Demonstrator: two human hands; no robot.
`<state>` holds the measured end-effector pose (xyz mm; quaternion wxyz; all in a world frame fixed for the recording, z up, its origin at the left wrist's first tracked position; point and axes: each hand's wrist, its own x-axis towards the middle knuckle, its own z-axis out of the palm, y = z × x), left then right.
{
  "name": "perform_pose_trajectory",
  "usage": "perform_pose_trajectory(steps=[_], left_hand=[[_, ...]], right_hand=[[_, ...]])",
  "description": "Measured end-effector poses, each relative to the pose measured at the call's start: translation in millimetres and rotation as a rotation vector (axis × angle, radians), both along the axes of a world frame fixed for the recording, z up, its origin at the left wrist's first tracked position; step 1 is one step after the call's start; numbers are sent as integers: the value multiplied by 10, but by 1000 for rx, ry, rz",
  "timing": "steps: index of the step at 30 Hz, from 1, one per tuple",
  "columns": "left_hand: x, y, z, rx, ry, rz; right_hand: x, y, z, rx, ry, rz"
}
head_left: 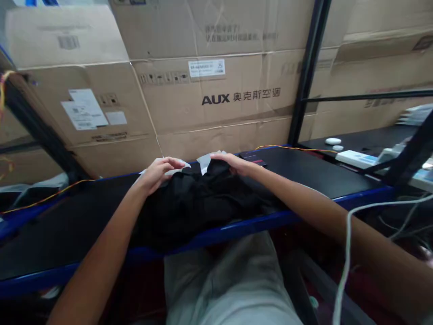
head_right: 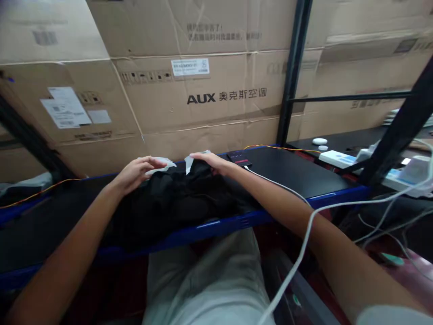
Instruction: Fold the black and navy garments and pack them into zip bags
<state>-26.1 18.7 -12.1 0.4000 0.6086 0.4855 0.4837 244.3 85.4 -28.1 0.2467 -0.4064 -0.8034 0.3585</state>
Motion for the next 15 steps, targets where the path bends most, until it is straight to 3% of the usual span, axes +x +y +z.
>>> perform_pose_trajectory(steps=[3,7,9,11,15], left_hand=[[73,-19,-15,142,324,-49],[127,-45,-24,235,762,-145],[85,-49,-9,192,714,-178],[-4,-42,16,150,538,-162],[-209,23,46,187,306,48]], right_hand=[[-22,8,-73,1,15,-95],[-19,27,-59,77,8,-112],[36,42,9,16,17,-128],[121,56,97,-91,29,-120],[292,74,235,-124,-117,-31]])
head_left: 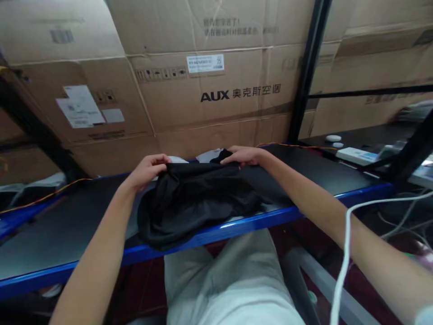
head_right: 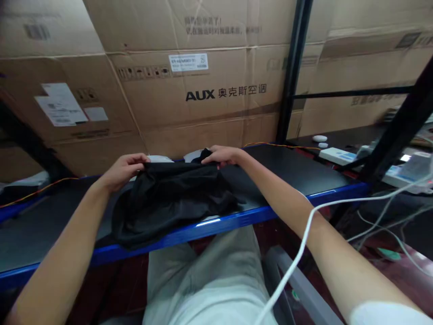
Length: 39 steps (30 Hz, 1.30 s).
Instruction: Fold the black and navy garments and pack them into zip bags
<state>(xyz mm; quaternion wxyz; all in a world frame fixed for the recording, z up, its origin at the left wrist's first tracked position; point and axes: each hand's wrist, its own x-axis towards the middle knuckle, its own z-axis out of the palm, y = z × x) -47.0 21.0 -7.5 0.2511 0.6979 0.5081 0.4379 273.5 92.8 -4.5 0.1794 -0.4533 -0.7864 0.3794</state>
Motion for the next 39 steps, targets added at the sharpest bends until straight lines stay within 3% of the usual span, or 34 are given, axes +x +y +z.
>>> perform_pose_trajectory(steps=[3,5,8,10,12,14,18,21,24,29,31,35,37,39], left_hand=[[-62,53,-6,60,115,108],[-41,46,-7,91,221,112],[43,-34,3,83,311,-12],[96,-87,4,19,398,-151],[127,-108,-7,-50,502,-228],[129,-96,-22,-80,534,-219],[66,-62,-10,-35,290,-65],[-6,-78,23,-38,144,0],[-53,-100,31,-23,228,-2],[47,-193,86,227,419,25],[126,-278,136,251,457,-65],[235,-411,165,-189,591,-445],[246,-408,131,-335,634,-506],[232,-376,97,-359,635,-496]], right_hand=[[52,16,19,123,-224,32],[47,27,8,289,-340,32],[0,-8,4,561,-335,73],[-56,-85,11,628,-209,158],[-129,-190,9,534,-116,333],[-202,-287,-14,341,-153,528],[-244,-350,-45,125,-184,685],[-143,-313,28,79,15,673],[-14,-286,129,16,150,631],[26,-230,104,-206,-133,673],[-3,-171,39,-174,-174,613],[-45,-29,-82,97,-329,430],[-49,21,-120,219,-357,397],[-47,51,-142,301,-332,385]])
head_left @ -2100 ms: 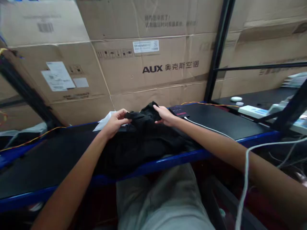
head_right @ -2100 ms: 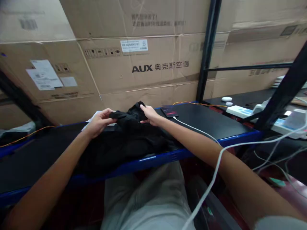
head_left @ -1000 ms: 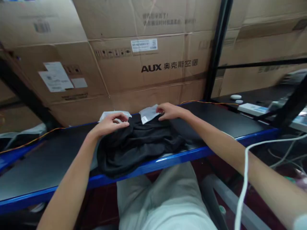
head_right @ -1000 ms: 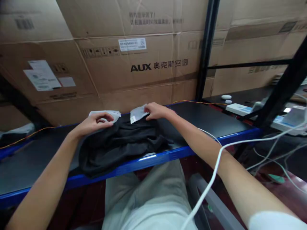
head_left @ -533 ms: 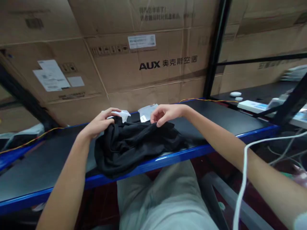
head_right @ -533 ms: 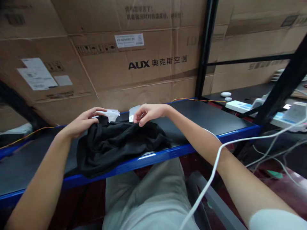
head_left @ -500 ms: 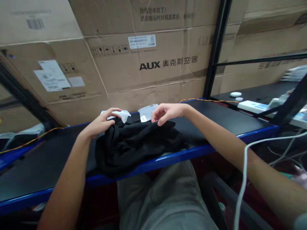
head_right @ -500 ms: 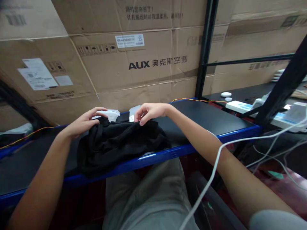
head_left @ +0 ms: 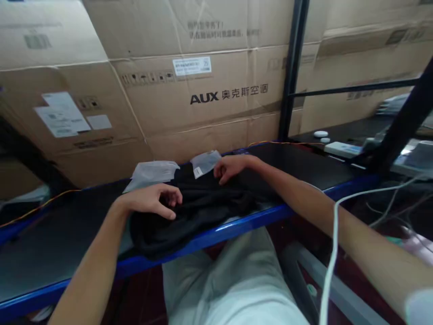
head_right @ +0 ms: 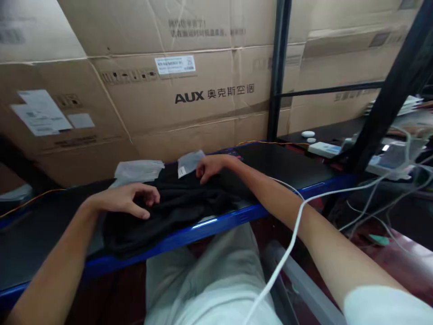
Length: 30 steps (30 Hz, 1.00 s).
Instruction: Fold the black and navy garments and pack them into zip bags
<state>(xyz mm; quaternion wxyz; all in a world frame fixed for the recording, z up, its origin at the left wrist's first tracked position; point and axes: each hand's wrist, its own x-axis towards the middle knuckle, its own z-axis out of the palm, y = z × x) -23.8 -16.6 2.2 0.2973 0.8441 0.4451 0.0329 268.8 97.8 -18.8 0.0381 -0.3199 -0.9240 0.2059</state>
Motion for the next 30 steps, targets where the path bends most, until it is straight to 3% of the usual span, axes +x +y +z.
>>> perform_pose_trajectory(steps=[4,9,12,16,20,24,27,30], left_hand=[[-62,15,25,17,-66,10],[-133,-84,108,102,-303,99],[-149,-110,81,-62,-349,7],[-132,-71,-3,-308,-475,-93],[-102,31,-60,-164,-543,31],[-85,134,-115,-56,-531,163],[-83,182,-164,-20,-576,209],[-76,211,-198,38,-665,266]], right_hand=[[10,21,-9,91,17,-9],[-1,-3,-22,-61,30,118],[-27,-10,-44,-42,21,130],[-43,60,-71,170,181,15],[-26,201,-154,412,493,-323],[-31,301,-305,258,553,-585],[-69,325,-353,108,617,-621],[-103,327,-287,76,683,-596]])
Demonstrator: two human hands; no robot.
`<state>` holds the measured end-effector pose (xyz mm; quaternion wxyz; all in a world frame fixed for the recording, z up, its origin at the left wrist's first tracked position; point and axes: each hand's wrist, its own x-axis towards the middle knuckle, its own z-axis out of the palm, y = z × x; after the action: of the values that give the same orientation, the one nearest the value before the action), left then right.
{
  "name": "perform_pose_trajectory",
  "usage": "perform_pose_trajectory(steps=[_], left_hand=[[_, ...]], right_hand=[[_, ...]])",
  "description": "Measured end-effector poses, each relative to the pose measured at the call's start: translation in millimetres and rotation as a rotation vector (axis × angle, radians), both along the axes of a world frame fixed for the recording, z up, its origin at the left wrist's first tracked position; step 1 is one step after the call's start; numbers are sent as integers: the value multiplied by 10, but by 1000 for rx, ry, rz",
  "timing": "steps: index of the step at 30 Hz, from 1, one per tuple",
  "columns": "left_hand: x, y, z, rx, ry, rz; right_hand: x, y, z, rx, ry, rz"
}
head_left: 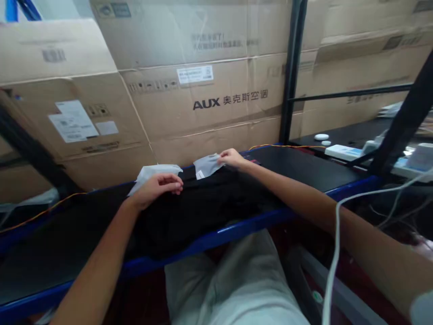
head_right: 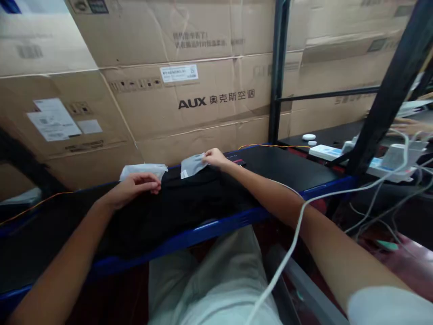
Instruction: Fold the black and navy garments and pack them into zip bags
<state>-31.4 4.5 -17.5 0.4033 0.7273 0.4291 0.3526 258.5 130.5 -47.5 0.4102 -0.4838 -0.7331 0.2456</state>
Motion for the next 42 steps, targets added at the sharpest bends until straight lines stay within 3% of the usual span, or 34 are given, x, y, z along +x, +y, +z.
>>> perform_pose_trajectory(steps=[5,7,10,12,15,18,21,25,28,30,33,37,42], left_hand=[[79,-4,-5,22,-143,109],[146,-30,-3,-13,-204,130],[266,-80,-15,-105,-299,91],[333,-107,-33,-183,-389,57],[378,-125,-64,-234,-533,113],[373,-130,-82,-234,-573,202],[374,-146,-87,-289,-551,196],[415,-165,-96,-408,-530,242],[465,-149,-119,-485,-471,312],[490,-126,-130,-489,-452,337],[473,-79,-105,-400,-540,342],[352,-11,-17,-224,-682,388],[298,54,-9,-99,-713,422]], right_hand=[[-37,-115,252,270,339,171],[-77,-253,356,371,519,298],[-171,-548,468,424,616,492],[-233,-732,496,381,565,669],[-290,-861,470,160,377,890],[-294,-807,405,58,410,832],[-275,-721,329,178,296,788],[-301,-708,179,234,-4,900],[-339,-706,88,200,-13,957],[-339,-686,94,220,17,900],[-282,-632,211,224,124,733],[-122,-518,421,232,540,420],[82,-421,561,-10,862,419]])
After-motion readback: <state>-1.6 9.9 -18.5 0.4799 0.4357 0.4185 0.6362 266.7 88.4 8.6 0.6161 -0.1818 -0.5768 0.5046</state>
